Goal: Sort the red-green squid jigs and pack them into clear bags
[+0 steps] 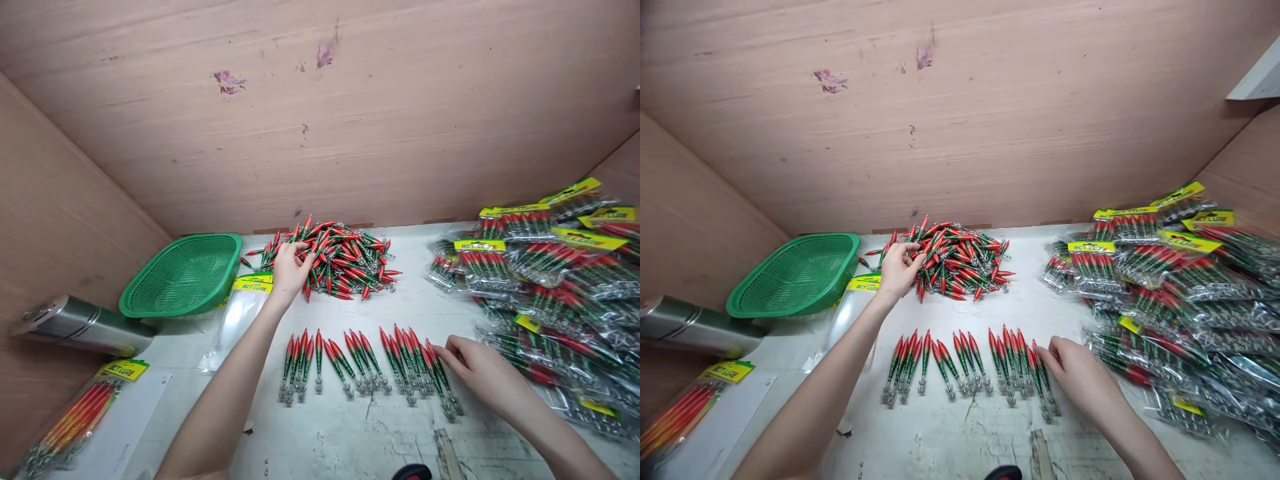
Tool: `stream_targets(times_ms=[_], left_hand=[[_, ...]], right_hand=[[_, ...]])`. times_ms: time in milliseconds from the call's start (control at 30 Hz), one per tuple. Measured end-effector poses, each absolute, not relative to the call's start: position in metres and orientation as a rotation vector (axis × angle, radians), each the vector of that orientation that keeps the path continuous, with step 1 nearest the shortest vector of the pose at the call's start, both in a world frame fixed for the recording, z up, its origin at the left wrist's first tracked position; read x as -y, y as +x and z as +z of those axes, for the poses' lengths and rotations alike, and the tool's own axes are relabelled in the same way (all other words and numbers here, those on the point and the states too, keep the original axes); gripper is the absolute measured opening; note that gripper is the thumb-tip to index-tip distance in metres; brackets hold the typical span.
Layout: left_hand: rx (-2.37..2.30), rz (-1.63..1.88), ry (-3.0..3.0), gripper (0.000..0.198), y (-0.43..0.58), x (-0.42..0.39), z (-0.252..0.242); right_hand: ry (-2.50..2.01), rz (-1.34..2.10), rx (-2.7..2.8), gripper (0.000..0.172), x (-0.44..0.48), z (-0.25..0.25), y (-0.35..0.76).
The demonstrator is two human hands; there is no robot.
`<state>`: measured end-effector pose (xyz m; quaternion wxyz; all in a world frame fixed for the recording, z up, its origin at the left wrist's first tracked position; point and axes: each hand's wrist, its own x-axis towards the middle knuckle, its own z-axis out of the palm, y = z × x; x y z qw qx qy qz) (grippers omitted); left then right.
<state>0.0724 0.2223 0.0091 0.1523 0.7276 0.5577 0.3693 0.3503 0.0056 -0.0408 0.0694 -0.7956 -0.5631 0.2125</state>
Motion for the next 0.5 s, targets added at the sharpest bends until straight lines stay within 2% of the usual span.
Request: stream_targets(times_ms=[133,267,500], left_hand=[[-1.667,0.959,2.154,0.014,0.094,-0.231,0.022],[-1.777,0.907,2.092,0.018,0.108,-0.239,0.028],[-1.696,1.131,1.830,0.001,0.101,-0.252,0.041]], right_hand=[[-2.320,0.609,1.670,0.043,-0.001,-0.045,0.347],[-2.248,0.592,1.646,0.044,0.007,-0.044,0.343],[-2.223,0.595,1.538,0.048,0.024,-0.038,0.347]])
